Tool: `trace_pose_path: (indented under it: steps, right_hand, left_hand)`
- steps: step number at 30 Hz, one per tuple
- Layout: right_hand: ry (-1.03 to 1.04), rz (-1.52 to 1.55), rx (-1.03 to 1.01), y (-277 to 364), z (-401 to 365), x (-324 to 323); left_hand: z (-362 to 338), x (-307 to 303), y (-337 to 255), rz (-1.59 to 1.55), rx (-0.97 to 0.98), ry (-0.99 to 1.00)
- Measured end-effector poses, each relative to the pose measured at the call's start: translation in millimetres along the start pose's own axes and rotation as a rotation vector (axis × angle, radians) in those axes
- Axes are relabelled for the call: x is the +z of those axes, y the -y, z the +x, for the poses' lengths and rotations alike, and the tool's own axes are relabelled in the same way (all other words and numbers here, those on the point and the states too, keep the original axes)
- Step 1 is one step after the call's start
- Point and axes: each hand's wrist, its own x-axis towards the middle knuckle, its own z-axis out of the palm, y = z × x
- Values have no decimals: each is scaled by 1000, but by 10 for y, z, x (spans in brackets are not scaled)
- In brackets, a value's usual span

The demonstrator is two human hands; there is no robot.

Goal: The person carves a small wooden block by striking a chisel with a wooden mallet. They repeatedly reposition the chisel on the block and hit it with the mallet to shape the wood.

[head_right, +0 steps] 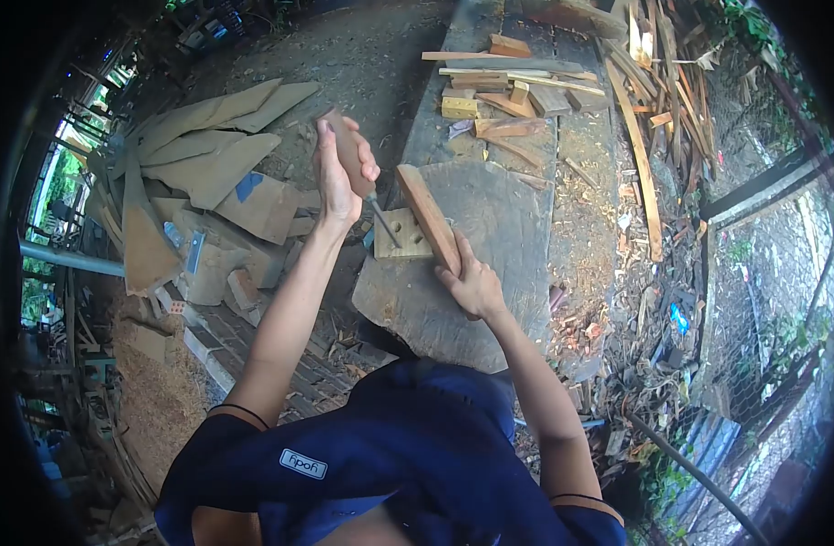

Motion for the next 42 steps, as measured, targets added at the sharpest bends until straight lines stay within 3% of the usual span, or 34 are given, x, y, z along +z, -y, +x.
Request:
trace_pose_path:
  steps: [2, 4, 22, 28, 42]
  right_hand:
    - [1, 2, 2, 0, 2, 6]
    - [3, 1, 7, 0, -2, -1]
    - [8, 0, 35, 51, -28, -9]
    - [-5, -7, 21, 33, -24, 10]
    - [4, -7, 19, 64, -36, -24]
  left_hand:
    - [12, 17, 34, 44, -5, -17]
    - [1, -3, 48, 117, -21, 183]
    - [8, 179, 141, 157, -18, 235]
    - [-6, 286, 170, 256, 33, 404]
    - [-48, 270, 145, 183, 35, 303]
